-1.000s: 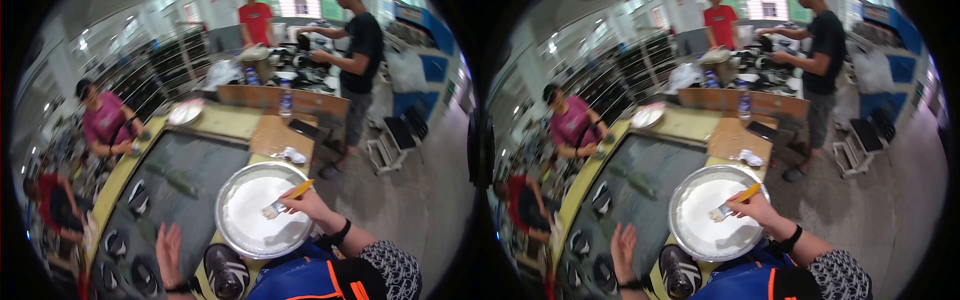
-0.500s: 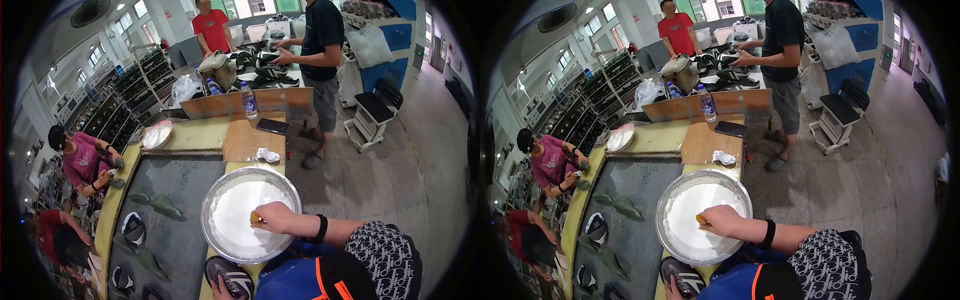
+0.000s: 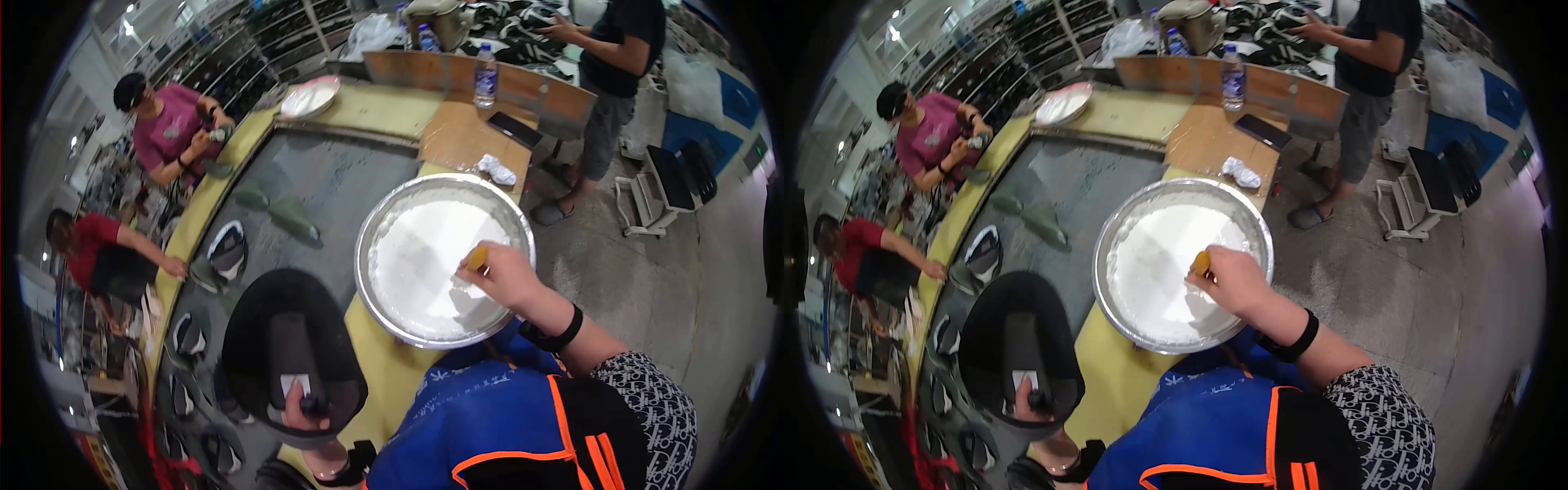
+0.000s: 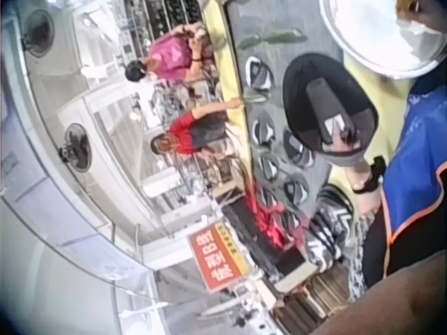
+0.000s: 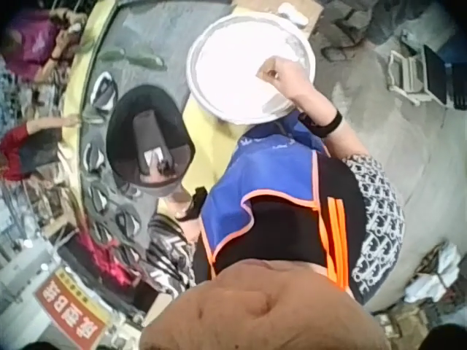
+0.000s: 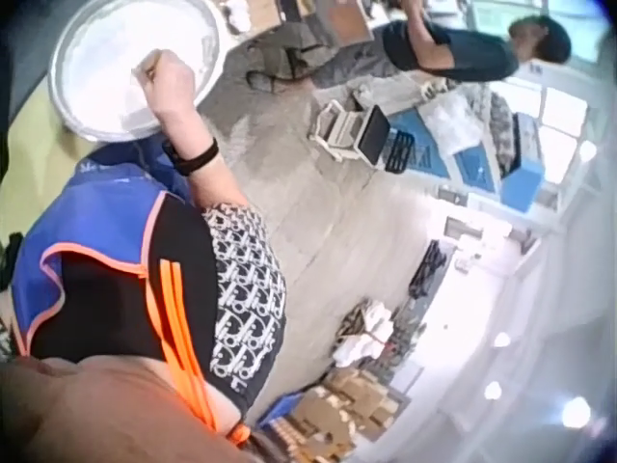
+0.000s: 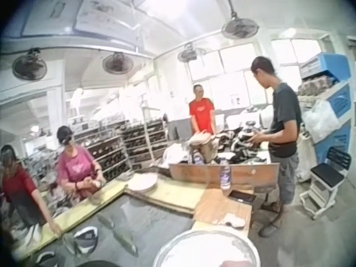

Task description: Applying white adhesive to the edges of shoe soles using a brush in a manufacturing environment.

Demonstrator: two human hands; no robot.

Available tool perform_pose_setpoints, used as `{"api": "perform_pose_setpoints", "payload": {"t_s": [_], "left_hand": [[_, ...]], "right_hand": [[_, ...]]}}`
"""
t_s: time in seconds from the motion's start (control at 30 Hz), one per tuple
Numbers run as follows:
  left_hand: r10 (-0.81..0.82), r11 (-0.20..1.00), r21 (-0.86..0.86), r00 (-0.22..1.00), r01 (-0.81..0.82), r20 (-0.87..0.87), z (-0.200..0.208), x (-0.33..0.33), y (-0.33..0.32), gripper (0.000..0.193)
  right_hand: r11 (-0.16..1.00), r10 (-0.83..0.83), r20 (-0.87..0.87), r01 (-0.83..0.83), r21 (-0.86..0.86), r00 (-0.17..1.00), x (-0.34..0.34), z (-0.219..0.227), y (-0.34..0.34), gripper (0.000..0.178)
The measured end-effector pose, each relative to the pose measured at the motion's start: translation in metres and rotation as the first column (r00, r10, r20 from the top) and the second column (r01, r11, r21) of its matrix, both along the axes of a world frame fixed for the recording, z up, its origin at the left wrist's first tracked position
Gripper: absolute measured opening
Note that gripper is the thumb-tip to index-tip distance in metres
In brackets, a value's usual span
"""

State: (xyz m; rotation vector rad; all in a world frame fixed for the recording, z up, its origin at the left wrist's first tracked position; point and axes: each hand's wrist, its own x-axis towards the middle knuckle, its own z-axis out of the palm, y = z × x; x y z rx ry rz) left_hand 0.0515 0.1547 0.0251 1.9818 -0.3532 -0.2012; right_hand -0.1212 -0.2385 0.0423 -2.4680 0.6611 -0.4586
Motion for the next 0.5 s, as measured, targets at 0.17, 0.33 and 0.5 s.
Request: {"api": "perform_pose_setpoints", "payload": {"t_s": [0.17,0.33,0.5], "left_hand": [[-0.124,0.885,-0.458,0.91,-0.078,-0.395,-0.001,-0.028,-0.062,0.024],[-0.681,0.691,-0.722,0.349,0.016,-0.644,0.009,-0.025,-0.089,0.021],[-0.582,0.804,-0.528,0.539,0.271,-0.609,0.025,-0.04,-0.114,0.019]], "right_hand": [[1.0,0.003,0.05,-0.002,-0.021,0.999,0.003,0.017,-0.006,0.024],[0.992,0.122,0.218,-0.109,-0.07,0.968,0.004,0.052,0.012,0.014],[0.968,0.249,0.356,-0.238,-0.076,0.901,0.009,0.069,0.019,0.014]]}}
